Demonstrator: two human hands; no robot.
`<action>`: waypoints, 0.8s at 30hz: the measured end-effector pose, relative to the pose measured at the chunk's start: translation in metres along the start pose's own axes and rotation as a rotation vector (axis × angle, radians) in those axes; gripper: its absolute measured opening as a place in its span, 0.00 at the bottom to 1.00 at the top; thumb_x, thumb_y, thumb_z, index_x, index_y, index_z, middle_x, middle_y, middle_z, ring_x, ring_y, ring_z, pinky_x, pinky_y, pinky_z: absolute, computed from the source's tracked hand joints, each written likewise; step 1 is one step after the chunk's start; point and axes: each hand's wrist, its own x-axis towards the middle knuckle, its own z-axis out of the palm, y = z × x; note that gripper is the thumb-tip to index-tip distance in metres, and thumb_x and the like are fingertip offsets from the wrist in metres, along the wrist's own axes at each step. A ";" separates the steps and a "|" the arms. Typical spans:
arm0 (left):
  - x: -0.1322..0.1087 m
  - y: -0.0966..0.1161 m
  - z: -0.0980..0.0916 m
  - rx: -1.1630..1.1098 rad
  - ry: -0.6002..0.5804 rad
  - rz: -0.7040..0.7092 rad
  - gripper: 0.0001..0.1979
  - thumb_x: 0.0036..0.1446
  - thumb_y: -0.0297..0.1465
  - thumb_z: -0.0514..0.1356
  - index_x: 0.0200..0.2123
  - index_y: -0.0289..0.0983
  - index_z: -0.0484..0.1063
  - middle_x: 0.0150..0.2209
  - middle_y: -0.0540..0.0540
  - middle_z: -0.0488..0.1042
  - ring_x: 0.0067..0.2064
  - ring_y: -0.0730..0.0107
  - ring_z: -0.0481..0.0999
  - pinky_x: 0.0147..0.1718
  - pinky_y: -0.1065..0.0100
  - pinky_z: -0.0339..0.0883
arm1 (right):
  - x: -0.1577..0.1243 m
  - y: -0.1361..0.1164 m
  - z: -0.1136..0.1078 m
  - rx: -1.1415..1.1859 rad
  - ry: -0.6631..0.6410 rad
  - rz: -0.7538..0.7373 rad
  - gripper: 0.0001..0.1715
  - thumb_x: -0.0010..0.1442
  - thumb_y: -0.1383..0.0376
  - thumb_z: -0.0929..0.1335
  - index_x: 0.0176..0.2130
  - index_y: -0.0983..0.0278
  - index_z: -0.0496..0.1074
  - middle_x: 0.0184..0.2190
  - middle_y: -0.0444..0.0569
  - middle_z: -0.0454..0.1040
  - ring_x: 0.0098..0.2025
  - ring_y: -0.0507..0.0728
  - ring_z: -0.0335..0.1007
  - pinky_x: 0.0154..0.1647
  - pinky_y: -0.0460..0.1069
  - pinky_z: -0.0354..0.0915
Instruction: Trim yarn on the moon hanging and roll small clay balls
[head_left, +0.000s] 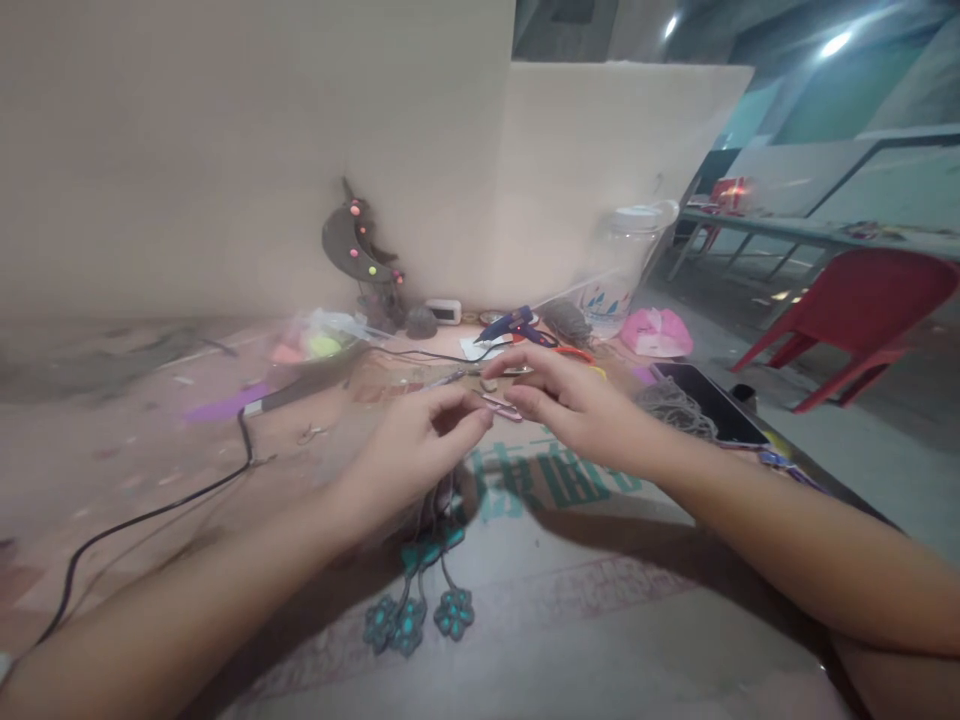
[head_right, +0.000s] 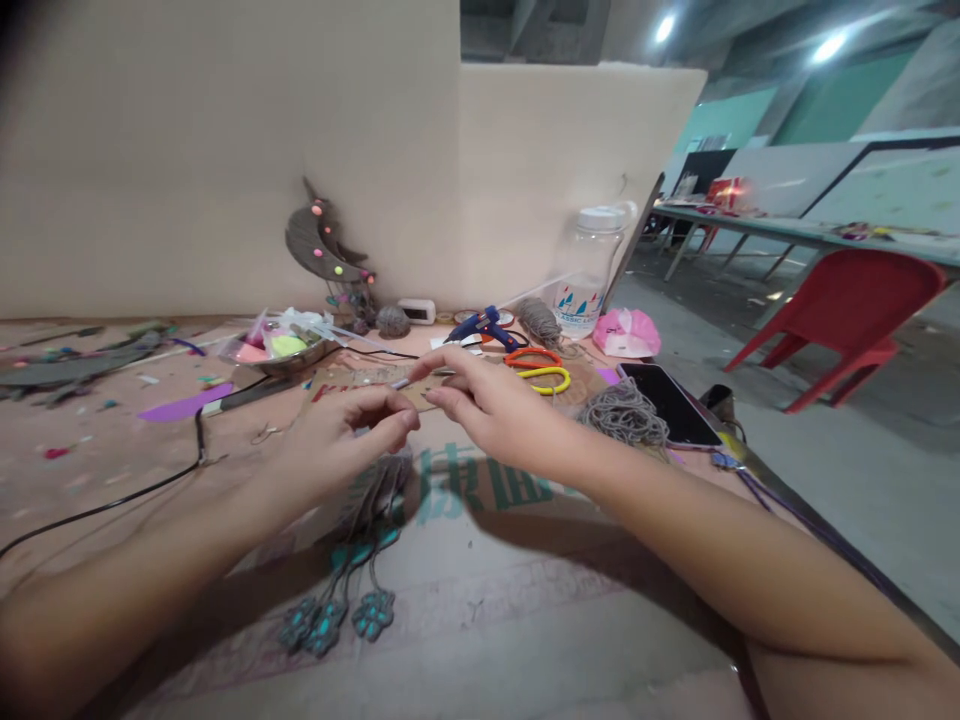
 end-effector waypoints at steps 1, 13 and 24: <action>0.001 -0.002 -0.002 -0.002 -0.021 -0.018 0.12 0.60 0.36 0.56 0.30 0.37 0.74 0.28 0.52 0.75 0.32 0.68 0.73 0.31 0.71 0.62 | 0.000 -0.001 -0.004 -0.018 0.009 0.005 0.11 0.67 0.65 0.63 0.48 0.61 0.69 0.34 0.45 0.71 0.31 0.52 0.65 0.31 0.47 0.59; 0.024 -0.037 -0.055 0.211 -0.351 -0.197 0.11 0.57 0.37 0.55 0.29 0.39 0.72 0.26 0.51 0.73 0.29 0.67 0.72 0.27 0.71 0.60 | 0.006 0.002 -0.073 0.119 0.274 0.085 0.08 0.66 0.62 0.67 0.45 0.60 0.71 0.20 0.39 0.58 0.21 0.50 0.55 0.21 0.46 0.51; -0.011 0.022 -0.017 -0.097 -0.484 0.125 0.14 0.60 0.33 0.61 0.49 0.48 0.78 0.48 0.50 0.79 0.44 0.67 0.77 0.43 0.70 0.69 | 0.000 -0.009 -0.051 0.162 0.135 0.063 0.10 0.67 0.61 0.66 0.46 0.62 0.71 0.24 0.41 0.62 0.24 0.49 0.55 0.22 0.45 0.52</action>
